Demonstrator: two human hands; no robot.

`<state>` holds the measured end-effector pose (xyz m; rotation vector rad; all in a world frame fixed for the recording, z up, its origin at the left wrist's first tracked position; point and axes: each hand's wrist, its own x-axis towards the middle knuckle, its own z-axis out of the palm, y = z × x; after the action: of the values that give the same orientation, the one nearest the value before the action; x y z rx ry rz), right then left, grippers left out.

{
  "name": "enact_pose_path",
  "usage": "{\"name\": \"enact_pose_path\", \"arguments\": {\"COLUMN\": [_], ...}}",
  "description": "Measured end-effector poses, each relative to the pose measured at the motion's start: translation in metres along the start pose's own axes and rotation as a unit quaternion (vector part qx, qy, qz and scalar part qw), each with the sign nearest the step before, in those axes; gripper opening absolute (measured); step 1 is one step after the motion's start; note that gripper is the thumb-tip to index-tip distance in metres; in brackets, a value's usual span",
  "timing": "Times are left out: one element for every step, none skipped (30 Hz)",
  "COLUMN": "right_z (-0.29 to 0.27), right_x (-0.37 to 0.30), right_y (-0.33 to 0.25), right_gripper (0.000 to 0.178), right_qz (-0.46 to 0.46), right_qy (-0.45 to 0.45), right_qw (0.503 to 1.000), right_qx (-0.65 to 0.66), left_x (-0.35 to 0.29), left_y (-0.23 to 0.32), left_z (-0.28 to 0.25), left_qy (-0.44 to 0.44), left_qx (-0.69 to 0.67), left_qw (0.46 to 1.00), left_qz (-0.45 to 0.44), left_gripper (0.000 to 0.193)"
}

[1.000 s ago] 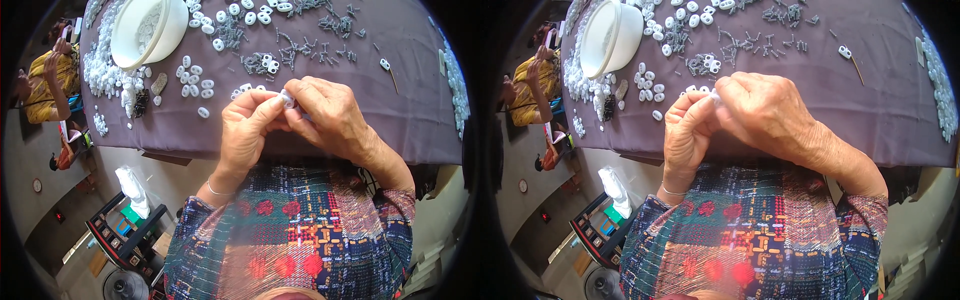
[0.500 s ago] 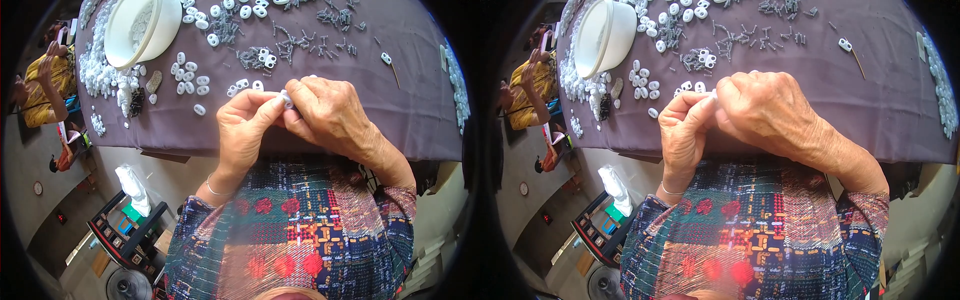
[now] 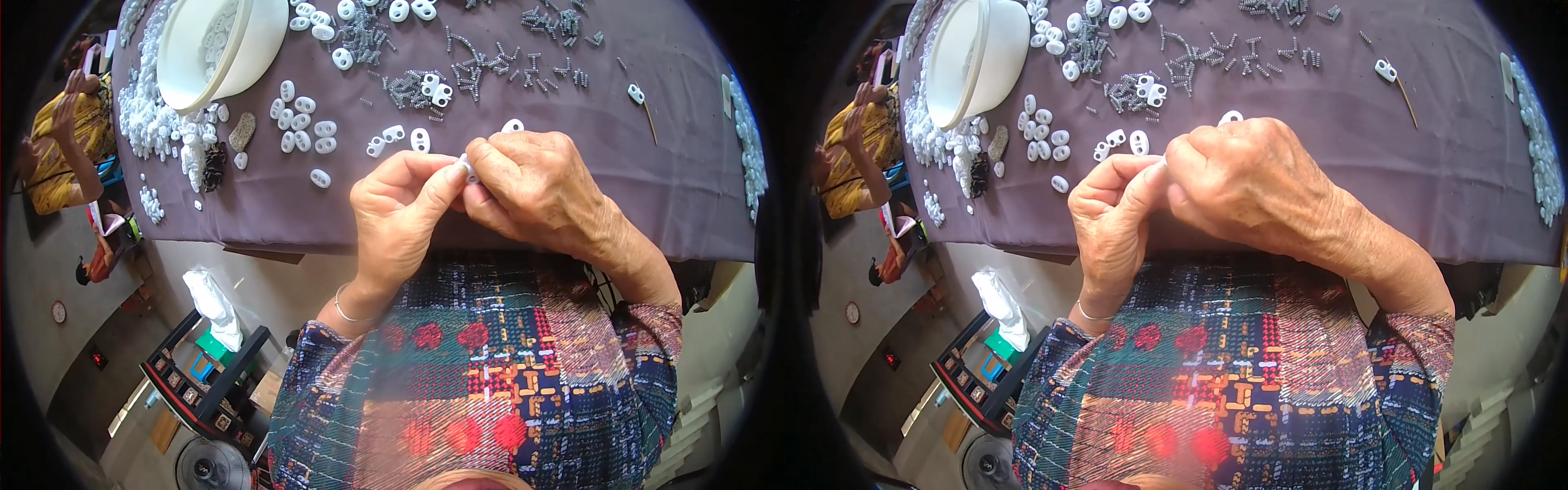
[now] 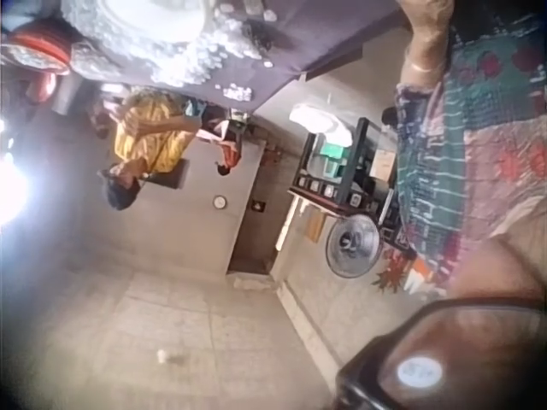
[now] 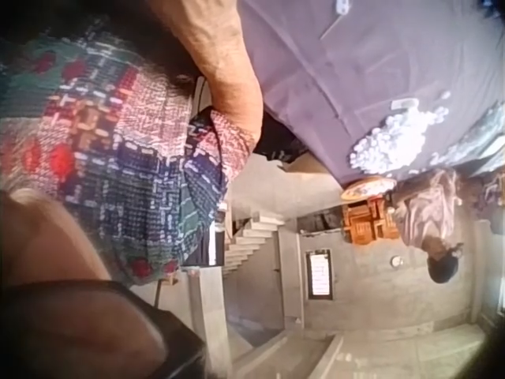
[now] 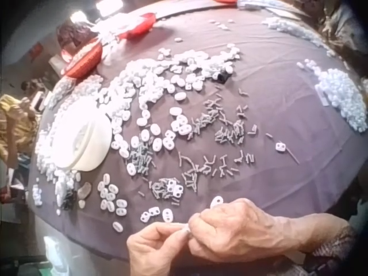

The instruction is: The person assembles plastic cord locks by hand, inserting metal springs into the plastic components and pressing the pieces together on a table.

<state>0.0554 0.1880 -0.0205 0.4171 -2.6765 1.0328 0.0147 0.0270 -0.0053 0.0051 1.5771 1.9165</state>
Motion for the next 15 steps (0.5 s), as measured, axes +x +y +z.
{"name": "enact_pose_path", "arguments": {"right_z": [0.0017,0.003,0.0039,0.0045,0.005,0.0054,0.0057,0.0062,0.0064,0.0066,0.0068,0.0072,0.0078,0.0072,0.0065], "right_x": [-0.0001,0.0,-0.0001,-0.0002,-0.0002,-0.0004,-0.0006,-0.0008,-0.0006,-0.0001,-0.0002,-0.0009,-0.0017,-0.0019,-0.0017], "right_y": [-0.0002,0.0,0.0001,0.0001,0.0,0.0,0.0,0.0001,0.0,-0.0003,-0.0005,-0.0006,-0.0009,-0.0011,-0.0015], "right_gripper": [0.017,0.016,0.016,0.016,0.016,0.016,0.016,0.016,0.016,0.016,0.016,0.016,0.016,0.017,0.017], "right_qz": [-0.007,-0.015,-0.014,-0.014,-0.014,-0.014,-0.016,-0.018,-0.017,-0.021,-0.023,-0.022,-0.017,-0.015,-0.015], "right_qy": [0.003,0.006,0.004,0.006,0.008,0.007,0.006,0.005,0.004,0.01,0.015,0.014,0.007,0.001,0.001], "right_qw": [1.0,1.0,1.0,1.0,1.0,1.0,1.0,1.0,1.0,1.0,1.0,1.0,1.0,1.0,1.0], "right_qx": [-0.002,-0.004,-0.004,0.0,0.005,0.005,0.003,0.001,0.002,0.005,0.007,0.007,0.008,0.009,0.009], "left_x": [-0.0004,-0.0003,-0.0003,-0.0002,-0.0001,-0.0001,-0.0001,-0.0001,-0.0003,-0.0004,-0.0004,-0.0004,-0.0005,-0.0011,-0.0018], "left_y": [-0.0004,-0.0013,-0.0026,-0.0035,-0.0037,-0.0037,-0.0036,-0.0037,-0.0038,-0.004,-0.0046,-0.0053,-0.0058,-0.0054,-0.005], "left_z": [0.0,-0.0007,-0.0015,-0.0021,-0.0021,-0.0019,-0.0017,-0.0017,-0.0017,-0.0018,-0.0018,-0.0019,-0.002,-0.002,-0.0024], "left_qy": [0.002,0.003,0.002,0.001,0.002,0.0,-0.001,-0.001,0.002,0.005,0.004,0.005,0.006,0.007,0.005], "left_qx": [-0.001,-0.003,0.0,0.002,0.001,-0.003,-0.007,-0.008,-0.007,-0.005,-0.006,0.003,0.012,0.013,0.012], "left_qw": [1.0,1.0,1.0,1.0,1.0,1.0,1.0,1.0,1.0,1.0,1.0,1.0,0.999,0.999,0.999], "left_qz": [0.007,0.006,0.011,0.017,0.015,0.019,0.023,0.022,0.021,0.021,0.02,0.027,0.035,0.035,0.031], "left_gripper": [0.01,0.01,0.01,0.01,0.01,0.01,0.01,0.01,0.01,0.01,0.01,0.01,0.01,0.01,0.01]}}
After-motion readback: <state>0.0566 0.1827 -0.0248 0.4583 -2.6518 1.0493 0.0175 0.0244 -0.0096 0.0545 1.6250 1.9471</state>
